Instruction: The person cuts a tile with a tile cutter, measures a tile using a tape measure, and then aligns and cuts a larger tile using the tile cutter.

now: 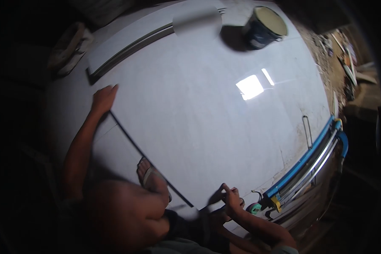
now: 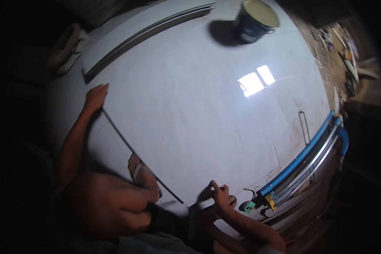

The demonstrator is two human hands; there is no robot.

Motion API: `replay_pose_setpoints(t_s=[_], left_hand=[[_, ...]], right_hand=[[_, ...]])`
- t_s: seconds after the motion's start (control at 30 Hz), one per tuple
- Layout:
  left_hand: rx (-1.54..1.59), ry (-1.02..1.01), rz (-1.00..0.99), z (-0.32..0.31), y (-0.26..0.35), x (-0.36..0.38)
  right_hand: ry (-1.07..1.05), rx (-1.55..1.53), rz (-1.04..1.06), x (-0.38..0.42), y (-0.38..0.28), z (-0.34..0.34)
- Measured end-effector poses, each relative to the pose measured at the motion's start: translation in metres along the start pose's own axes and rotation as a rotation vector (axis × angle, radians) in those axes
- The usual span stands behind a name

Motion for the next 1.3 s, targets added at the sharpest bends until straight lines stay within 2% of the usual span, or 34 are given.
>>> replay_pose_setpoints(t_s=[0.07,0.1,0.23,0.33,0.43,0.53,0.67,0.77,0.87,0.97,1.07,1.2,1.3], left_hand=[[0.163,0.026,0.179,0.027,0.024,0.025],[0.169,0.027,0.206,0.035,0.034,0.031],[-0.001,0.011,0.167,0.036,0.049,0.04],[0.083,0.061,0.145,0.028,0.042,0.041],[0.365,0.151,0.174,0.008,0.026,0.052],[0.546,0.431,0.35,-0.03,0.016,0.082],[1.054,0.17,0.572,-0.135,-0.005,0.136],[1.307,-0.016,0.701,-0.171,0.001,0.165],[1.501,-0.135,0.726,-0.174,0.023,0.172],[1.671,-0.236,0.696,-0.161,0.048,0.167],[1.815,-0.342,0.658,-0.144,0.073,0.17],[2.022,-0.508,0.636,-0.126,0.113,0.195],[2.147,-0.646,0.63,-0.115,0.148,0.222]], right_hand=[[0.012,0.019,0.021,-0.014,0.017,0.009],[0.023,0.036,0.012,-0.013,0.016,0.007],[-0.018,0.081,0.029,-0.01,0.007,0.009],[-0.026,0.124,-0.001,-0.013,0.006,0.013],[-0.018,0.165,-0.05,-0.004,-0.016,0.008],[-0.061,0.13,-0.091,-0.001,-0.012,0.01],[-0.074,0.065,-0.094,-0.002,-0.016,0.011],[0.018,0.034,-0.08,0.01,-0.027,0.009],[0.092,0.158,0.002,-0.016,0.005,0.025],[-0.123,0.206,-0.051,-0.019,0.008,0.028],[-0.085,0.253,-0.136,0.033,-0.048,0.015],[-0.088,0.251,-0.058,0.035,-0.041,0.022],[-0.142,0.12,-0.041,0.049,-0.046,0.025]])
Point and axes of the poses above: each hand's wrist, its own x-axis away from the middle knuckle, its own z-axis out of the back of the hand, y = z × x, the point moved 5 cm from there along -x, towards the middle knuckle, and after that the axes turned 9 degrees about -x, right-handed, at the moved point
